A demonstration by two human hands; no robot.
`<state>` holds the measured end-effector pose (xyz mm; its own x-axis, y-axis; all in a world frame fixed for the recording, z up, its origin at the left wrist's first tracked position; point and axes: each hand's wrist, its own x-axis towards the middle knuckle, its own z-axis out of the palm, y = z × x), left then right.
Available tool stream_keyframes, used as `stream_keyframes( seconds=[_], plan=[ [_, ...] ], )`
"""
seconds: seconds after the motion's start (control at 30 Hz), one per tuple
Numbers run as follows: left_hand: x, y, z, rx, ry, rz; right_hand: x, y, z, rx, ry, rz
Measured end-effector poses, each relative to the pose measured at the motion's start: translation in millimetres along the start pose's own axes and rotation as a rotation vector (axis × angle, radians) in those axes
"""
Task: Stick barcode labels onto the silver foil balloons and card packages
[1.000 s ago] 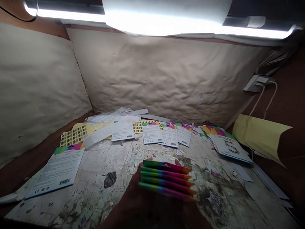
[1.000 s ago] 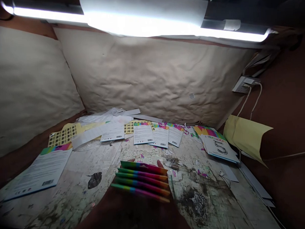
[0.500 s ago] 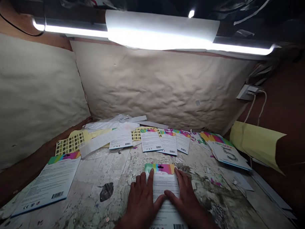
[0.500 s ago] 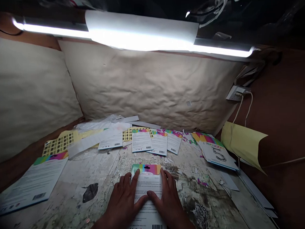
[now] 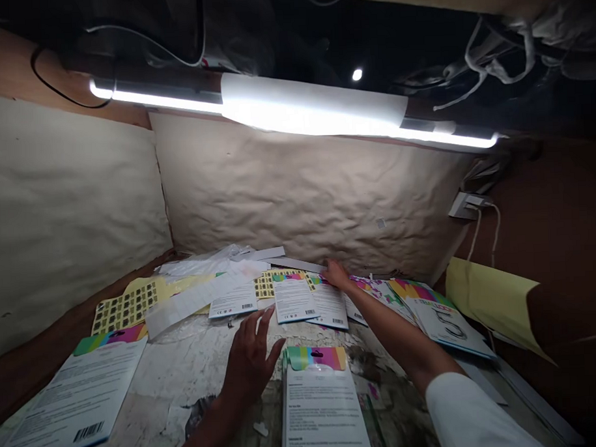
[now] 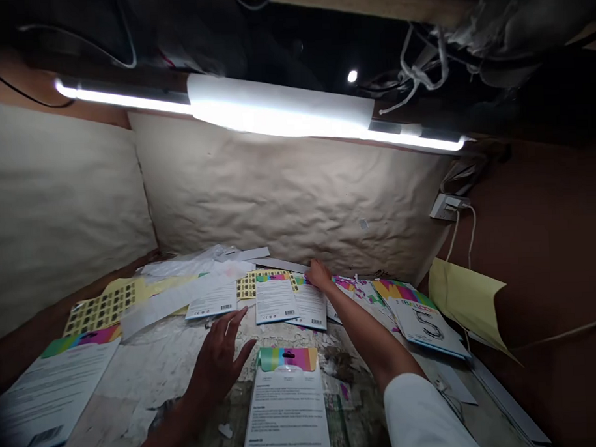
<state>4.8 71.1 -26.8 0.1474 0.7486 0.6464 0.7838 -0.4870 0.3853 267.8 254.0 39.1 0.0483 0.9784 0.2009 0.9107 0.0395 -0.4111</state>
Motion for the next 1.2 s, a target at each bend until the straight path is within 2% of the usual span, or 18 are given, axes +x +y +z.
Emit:
stream_keyframes(
  seconds=[0.13, 0.23, 0.3, 0.4, 0.5, 0.57, 0.6, 0.63, 0.7, 0.83, 0.9, 0.97, 1.07, 1.13, 1.2],
  plan=[
    [1, -7, -1.7, 0.037, 0.021, -0.009, 6, -5, 16, -0.086, 0.01, 0.014],
    [1, -7, -4.6, 0.054, 0.004, -0.023, 6, -4, 1, -0.115, 0.049, -0.035],
    [0, -7, -5.8, 0.053, -0.011, -0.033, 0, 3, -26, -0.121, 0.081, -0.073],
    [0, -4, -7.3, 0.031, -0.026, -0.04, -29, 20, -84, -0.111, 0.118, -0.135],
    [1, 1, -10.4, -0.036, -0.032, -0.021, -89, 39, -144, -0.033, 0.162, -0.196],
    [2, 6, -13.4, -0.113, -0.039, -0.009, -139, 48, -170, 0.163, 0.094, -0.156],
    [3, 10, -14.9, -0.162, -0.047, -0.008, -163, 52, -177, 0.29, 0.053, -0.121],
    [4, 14, -16.1, -0.219, -0.061, -0.017, -186, 55, -179, 0.416, 0.008, -0.076],
    [6, 21, -17.3, -0.391, -0.121, -0.092, -226, 62, -169, 0.623, -0.09, 0.02],
    [12, 30, -13.5, -0.989, -0.383, -0.521, -281, 84, -122, 0.904, -0.292, 0.145],
    [13, 32, -11.9, -1.057, -0.439, -0.619, -300, 98, -100, 1.025, -0.367, 0.164],
    [13, 33, -13.4, -0.872, -0.401, -0.504, -314, 112, -87, 1.072, -0.444, 0.205],
    [11, 37, -21.2, -0.563, -0.378, -0.223, -326, 134, -84, 1.015, -0.515, 0.277],
    [8, 43, -27.8, -0.469, -0.446, -0.07, -325, 146, -89, 0.953, -0.485, 0.304],
    [3, 49, -33.3, -0.434, -0.566, 0.085, -320, 157, -93, 0.902, -0.437, 0.315]
  ],
)
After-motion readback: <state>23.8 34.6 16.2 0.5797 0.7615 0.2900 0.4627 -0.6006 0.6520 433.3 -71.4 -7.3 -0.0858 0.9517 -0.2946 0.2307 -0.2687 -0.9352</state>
